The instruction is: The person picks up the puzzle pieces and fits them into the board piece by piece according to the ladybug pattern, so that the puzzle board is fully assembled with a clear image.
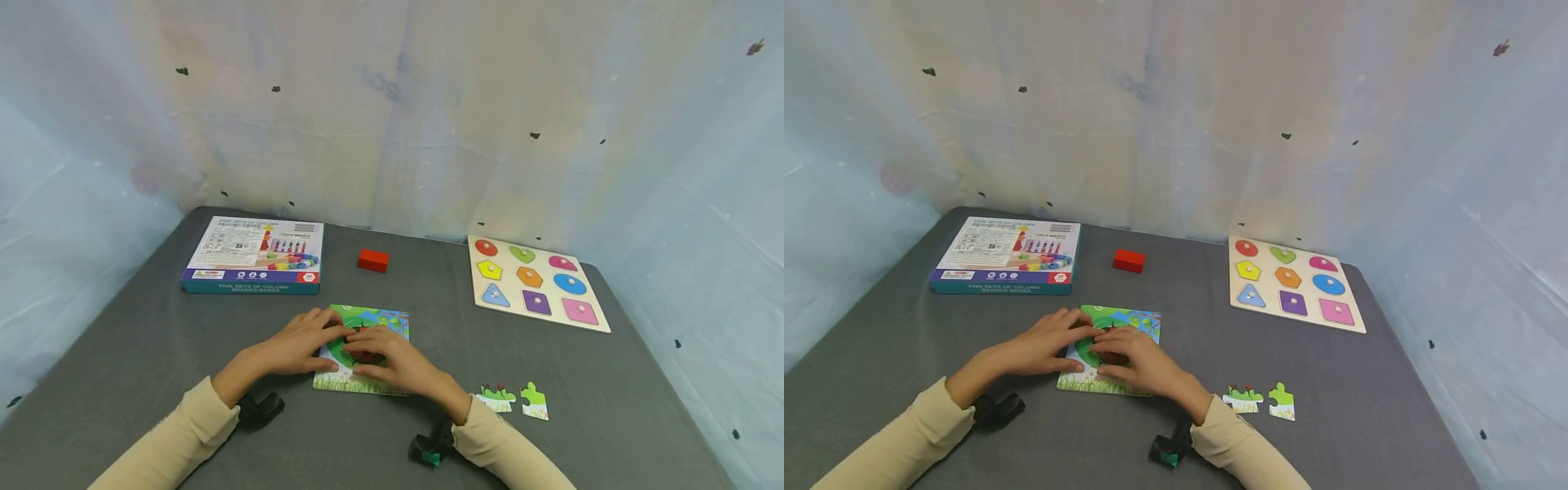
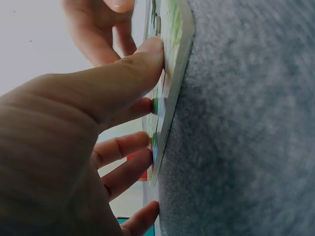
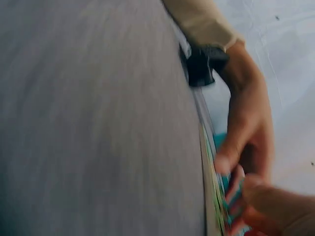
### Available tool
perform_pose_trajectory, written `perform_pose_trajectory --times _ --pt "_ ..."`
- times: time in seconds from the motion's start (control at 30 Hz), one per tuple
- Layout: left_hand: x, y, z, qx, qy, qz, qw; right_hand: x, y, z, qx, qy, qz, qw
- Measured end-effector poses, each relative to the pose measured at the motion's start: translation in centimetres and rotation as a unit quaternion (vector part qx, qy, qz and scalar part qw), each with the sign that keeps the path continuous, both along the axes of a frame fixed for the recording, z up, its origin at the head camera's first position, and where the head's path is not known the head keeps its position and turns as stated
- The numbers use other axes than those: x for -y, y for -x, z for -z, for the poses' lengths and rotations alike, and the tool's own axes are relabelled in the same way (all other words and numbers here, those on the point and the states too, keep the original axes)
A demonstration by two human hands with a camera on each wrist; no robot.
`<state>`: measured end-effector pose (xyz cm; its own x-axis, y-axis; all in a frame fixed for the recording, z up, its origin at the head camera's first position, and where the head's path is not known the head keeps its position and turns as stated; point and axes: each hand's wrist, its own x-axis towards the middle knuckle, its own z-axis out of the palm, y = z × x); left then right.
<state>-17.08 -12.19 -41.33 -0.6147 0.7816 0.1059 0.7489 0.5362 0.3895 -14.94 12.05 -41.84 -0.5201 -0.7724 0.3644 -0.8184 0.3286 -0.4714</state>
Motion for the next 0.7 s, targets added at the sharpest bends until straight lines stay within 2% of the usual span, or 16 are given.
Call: perform_pose_trajectory --times 0.17,0.3,0.5,0.7 --pt "0.1 0.0 0.2 -0.013 -0.021 0.007 0.9997 -3.2 -0.3 -0.9 0.009 0.027 0.03 0.9991" --pt "0.1 0.0 0.2 -0.019 -0.03 0.014 0.9993 -6.1 -0.9 -0.8 0.015 0.043 0.075 0.9961" --pt "0.0 0.0 -0.1 0.006 -0.016 0.009 0.9998 -10.3 -2.2 -0.6 0.022 0.064 0.119 0.9905" --pt "0.1 0.0 0.0 0.012 -0.007 0.005 0.9999 -13.7 -3.9 -0.2 0.031 0.068 0.144 0.9867"
